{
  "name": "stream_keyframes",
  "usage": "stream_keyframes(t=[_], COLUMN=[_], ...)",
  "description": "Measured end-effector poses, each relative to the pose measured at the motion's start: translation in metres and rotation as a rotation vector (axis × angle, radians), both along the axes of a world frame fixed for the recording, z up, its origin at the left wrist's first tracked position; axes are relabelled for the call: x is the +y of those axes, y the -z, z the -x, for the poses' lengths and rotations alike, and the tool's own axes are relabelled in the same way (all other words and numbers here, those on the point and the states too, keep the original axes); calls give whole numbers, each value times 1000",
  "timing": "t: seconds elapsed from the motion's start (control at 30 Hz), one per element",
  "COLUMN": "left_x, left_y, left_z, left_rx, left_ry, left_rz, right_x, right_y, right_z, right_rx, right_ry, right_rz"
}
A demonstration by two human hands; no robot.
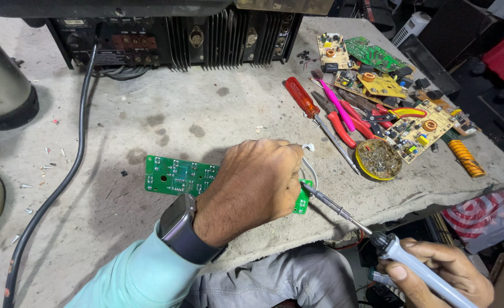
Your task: The person uses a soldering iron to apply solder to multiple points on a green circuit board. They hold the board with one hand and the soldering iron with the other, moving across different solder joints. The person flips the board over to show the component side with red LEDs and a digital display.
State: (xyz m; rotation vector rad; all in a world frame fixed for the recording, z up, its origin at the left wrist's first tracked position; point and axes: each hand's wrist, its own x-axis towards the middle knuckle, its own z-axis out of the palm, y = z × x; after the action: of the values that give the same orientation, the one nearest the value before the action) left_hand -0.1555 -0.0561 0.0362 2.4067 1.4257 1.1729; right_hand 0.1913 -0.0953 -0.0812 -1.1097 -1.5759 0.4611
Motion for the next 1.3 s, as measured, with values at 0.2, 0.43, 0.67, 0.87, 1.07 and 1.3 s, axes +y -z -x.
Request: stream_keyframes(t=[0.2, 0.43, 0.67, 0.87, 1.07, 1.3], left_x=[-1, -3, -3, -4, -3, -2], left_y=[-4, -6, -7, -6, -7, -7], left_z=[2, 1, -1, -1, -1, -1], left_rx=[-22, -15, 27, 37, 44, 41], left_ry=[21, 26, 13, 7, 7, 3], left_rz=[9, 20, 64, 25, 40, 49], right_x=[7, -2, 1, 3, 0, 1], right_y=[10, 18, 12, 21, 20, 21], right_z=[-32, -10, 3, 4, 1, 3], right_rx=[85, 154, 72, 45, -5, 67], right_ry=[-45, -60, -68, -72, -5, -74], right_rz=[62, -17, -100, -135, -88, -105])
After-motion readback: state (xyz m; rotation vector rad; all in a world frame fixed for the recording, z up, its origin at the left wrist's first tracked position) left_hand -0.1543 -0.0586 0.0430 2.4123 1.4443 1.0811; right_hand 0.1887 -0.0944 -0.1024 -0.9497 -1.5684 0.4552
